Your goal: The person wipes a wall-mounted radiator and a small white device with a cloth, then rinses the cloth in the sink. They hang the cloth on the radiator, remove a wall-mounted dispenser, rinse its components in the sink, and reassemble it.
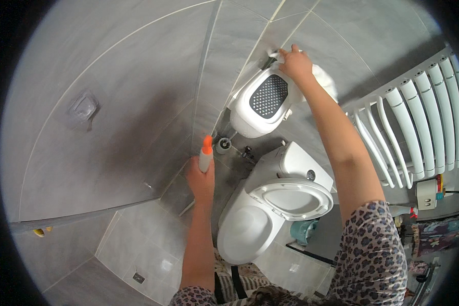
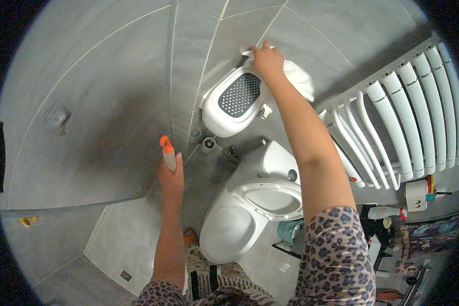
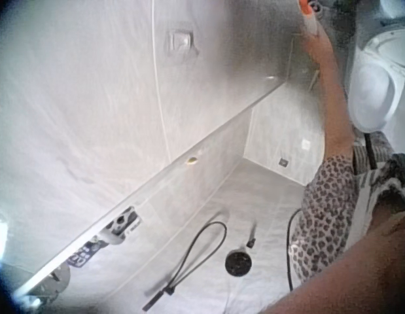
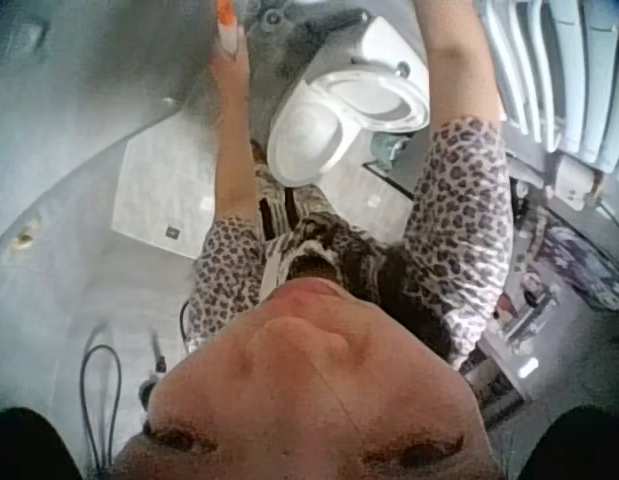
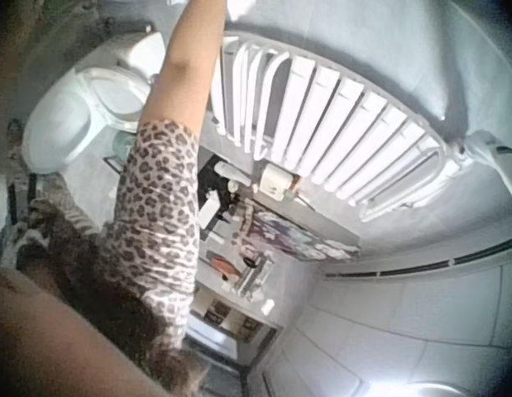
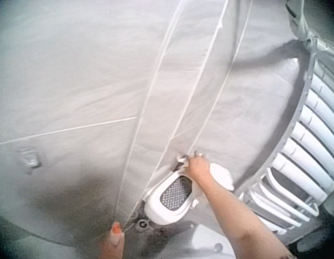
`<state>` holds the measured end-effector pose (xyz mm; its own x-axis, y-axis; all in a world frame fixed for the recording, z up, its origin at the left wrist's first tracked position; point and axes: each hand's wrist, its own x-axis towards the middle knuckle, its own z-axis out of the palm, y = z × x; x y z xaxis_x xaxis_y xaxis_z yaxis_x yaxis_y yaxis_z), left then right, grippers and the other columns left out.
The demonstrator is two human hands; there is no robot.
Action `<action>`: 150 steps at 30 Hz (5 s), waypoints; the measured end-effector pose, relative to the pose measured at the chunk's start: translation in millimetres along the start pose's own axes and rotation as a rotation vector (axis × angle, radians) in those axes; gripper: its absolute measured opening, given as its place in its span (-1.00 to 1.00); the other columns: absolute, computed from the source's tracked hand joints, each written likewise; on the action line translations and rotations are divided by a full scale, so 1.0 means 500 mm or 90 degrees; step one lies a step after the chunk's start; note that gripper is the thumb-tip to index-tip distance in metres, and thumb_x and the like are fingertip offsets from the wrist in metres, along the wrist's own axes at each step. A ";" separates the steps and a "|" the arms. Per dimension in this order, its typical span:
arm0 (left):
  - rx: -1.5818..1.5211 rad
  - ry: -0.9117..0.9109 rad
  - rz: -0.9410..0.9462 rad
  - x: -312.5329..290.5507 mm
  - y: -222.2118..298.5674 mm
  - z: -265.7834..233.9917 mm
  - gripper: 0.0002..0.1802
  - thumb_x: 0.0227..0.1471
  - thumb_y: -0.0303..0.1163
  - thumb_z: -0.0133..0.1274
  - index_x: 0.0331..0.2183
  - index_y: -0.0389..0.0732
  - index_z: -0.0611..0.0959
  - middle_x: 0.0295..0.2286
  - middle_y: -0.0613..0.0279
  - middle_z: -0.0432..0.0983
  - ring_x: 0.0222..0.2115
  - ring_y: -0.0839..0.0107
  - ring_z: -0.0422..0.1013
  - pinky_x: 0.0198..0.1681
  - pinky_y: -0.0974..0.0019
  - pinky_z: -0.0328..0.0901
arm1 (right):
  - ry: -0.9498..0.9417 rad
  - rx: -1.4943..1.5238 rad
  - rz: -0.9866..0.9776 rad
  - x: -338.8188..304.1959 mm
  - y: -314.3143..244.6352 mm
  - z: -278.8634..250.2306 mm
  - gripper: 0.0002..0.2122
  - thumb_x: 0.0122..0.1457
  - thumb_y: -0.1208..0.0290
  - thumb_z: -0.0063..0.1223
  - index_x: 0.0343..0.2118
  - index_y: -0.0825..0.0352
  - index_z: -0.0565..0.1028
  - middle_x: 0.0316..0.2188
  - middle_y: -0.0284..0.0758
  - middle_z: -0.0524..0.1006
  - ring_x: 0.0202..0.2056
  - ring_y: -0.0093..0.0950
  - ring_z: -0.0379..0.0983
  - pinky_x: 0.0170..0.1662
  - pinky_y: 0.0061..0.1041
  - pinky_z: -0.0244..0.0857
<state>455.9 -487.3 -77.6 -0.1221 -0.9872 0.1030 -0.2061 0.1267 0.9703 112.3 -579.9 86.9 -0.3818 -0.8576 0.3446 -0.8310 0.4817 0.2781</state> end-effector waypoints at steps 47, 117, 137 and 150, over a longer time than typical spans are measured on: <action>0.295 -0.212 0.147 0.291 -0.032 0.031 -0.57 0.08 -0.17 -0.10 -0.23 -0.41 0.41 -0.35 -0.20 0.43 -0.31 -0.07 0.39 -0.23 0.06 0.26 | -0.120 0.285 -0.086 -0.653 -0.023 -0.021 -0.79 -0.28 0.63 0.00 -0.56 0.16 0.55 -0.28 -0.60 0.52 -0.21 -0.38 0.26 -0.23 -0.39 0.13; 0.527 -0.650 0.727 0.271 0.260 0.268 -0.41 0.16 -0.09 -0.50 0.06 -0.24 0.32 0.10 0.04 0.13 0.16 0.14 -0.01 0.21 0.03 -0.30 | 0.342 1.737 1.039 -0.430 -0.406 0.221 -0.41 0.12 0.00 -0.17 0.14 0.25 0.13 0.03 -0.25 0.30 0.05 -0.31 0.21 0.06 -0.26 0.11; 0.512 -0.654 0.741 0.260 0.266 0.274 -0.44 0.16 -0.15 -0.48 0.03 -0.28 0.35 0.08 -0.02 0.16 0.15 0.10 0.00 0.21 0.04 -0.30 | 0.148 1.738 0.643 -0.234 -0.050 0.318 -0.35 -0.11 -0.15 0.07 -0.04 0.28 0.37 -0.20 -0.20 0.43 -0.22 -0.38 0.39 -0.17 -0.47 0.27; 0.399 -0.603 0.777 0.264 0.256 0.266 -0.52 0.15 -0.22 -0.41 -0.01 -0.20 0.43 0.05 0.07 0.24 0.12 0.12 0.08 0.19 0.02 -0.22 | 0.526 1.916 0.955 -0.393 -0.367 0.138 -0.38 0.12 -0.12 -0.24 0.12 0.23 0.10 0.07 -0.26 0.23 0.04 -0.33 0.21 0.10 -0.34 0.08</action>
<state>284.4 -588.5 31.1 -0.9508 0.0894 0.2965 0.1443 0.9750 0.1688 311.7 -512.2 -93.6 -0.7492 -0.4656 -0.4710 0.5192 -0.8545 0.0189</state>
